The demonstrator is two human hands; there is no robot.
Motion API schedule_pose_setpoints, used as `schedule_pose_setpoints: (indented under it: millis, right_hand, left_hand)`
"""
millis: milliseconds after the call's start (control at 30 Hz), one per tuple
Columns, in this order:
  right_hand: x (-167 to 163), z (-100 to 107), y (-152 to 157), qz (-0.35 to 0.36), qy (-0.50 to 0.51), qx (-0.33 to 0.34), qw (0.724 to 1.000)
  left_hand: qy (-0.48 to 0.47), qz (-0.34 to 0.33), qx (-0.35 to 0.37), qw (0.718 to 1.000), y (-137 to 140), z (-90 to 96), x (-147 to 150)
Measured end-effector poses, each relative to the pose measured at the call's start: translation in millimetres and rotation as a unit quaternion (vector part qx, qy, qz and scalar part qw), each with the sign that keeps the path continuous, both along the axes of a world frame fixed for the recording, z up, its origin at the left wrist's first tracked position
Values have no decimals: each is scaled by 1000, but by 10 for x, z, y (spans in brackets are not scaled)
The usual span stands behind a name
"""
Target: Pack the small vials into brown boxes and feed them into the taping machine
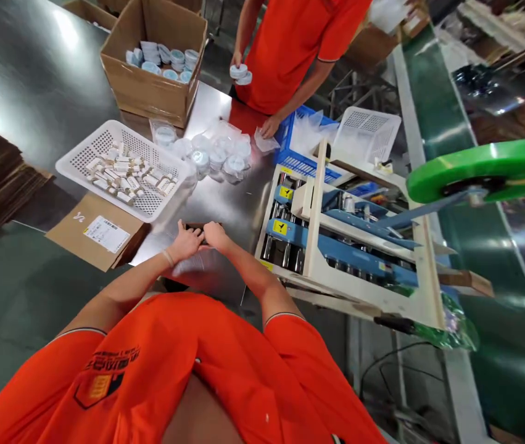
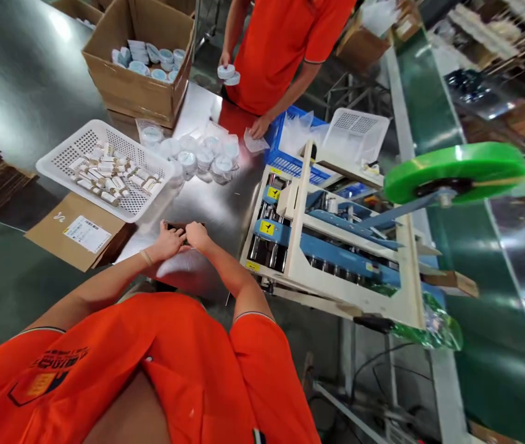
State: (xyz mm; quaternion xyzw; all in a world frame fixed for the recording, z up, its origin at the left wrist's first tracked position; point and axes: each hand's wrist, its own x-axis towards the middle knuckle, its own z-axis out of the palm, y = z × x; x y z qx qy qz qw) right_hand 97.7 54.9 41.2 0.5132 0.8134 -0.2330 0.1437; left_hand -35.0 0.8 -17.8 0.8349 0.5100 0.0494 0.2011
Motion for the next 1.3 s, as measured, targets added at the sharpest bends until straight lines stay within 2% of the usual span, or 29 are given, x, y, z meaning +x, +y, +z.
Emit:
schedule_pose_setpoints:
  millis: [67,167,200,267,333,367,433,500,567,633,667,733,800,867,967,1067,1133,1167,1233,1300]
  right_hand:
    - [159,-4,0,-37,-6,34,999]
    - [540,-5,-10,-140,33,123,982]
    - [647,-27,-9,-172,61,123,975]
    - [752,-115,-4,-199,120,54,971]
    - [707,-238,3,-180,159,-27,970]
    - [655,-297,6,-162,167,-45,971]
    - [569,-379,6,-121,169,-44,977]
    - [585,-402,-10,-69,174,-37,982]
    - [698,-388,-50,10,192,-36,981]
    - [833,-375,-106,83,204,-30,975]
    - [882,-376,-134,110,200,-24,973]
    - [921,-394,-170,135,179,-16,974]
    - [886,-415,-164,148,157,-16,976]
    - [809,-420,-117,155,136,-24,978]
    - [668,-385,-33,115,97,-28,988]
    - [554,-336,-9,-3,50,56,997]
    - [540,-328,-22,-45,45,125,990]
    - [558,-338,-32,-37,53,138,988]
    - [639,-384,-62,21,79,113,990]
    - [745,-460,-109,67,100,76,990]
  left_hand:
    - [6,1,-5,1000,2,-1,-21]
    - [-7,11,-2,1000,-11,10,-39]
    - [-16,20,0,1000,-16,13,-32]
    - [-29,42,1,999,-16,14,3]
    - [-36,62,-2,997,-5,11,42]
    - [-40,67,-5,997,3,8,50]
    - [-65,69,-15,995,16,-9,7]
    - [-129,86,-24,988,10,-49,-139]
    - [-221,164,-22,961,-20,-122,-368]
    - [-306,249,-45,918,-55,-216,-593]
    - [-338,267,-78,899,-65,-265,-670]
    - [-379,253,-164,875,-53,-347,-715]
    - [-391,243,-212,862,1,-404,-631]
    - [-391,255,-217,857,67,-437,-507]
    - [-405,237,-242,850,131,-464,-435]
    - [-421,216,-273,837,147,-467,-545]
    - [-421,220,-277,835,159,-445,-659]
    - [-419,222,-273,837,170,-425,-713]
    - [-409,218,-247,851,194,-370,-787]
    - [-360,204,-194,889,200,-303,-786]
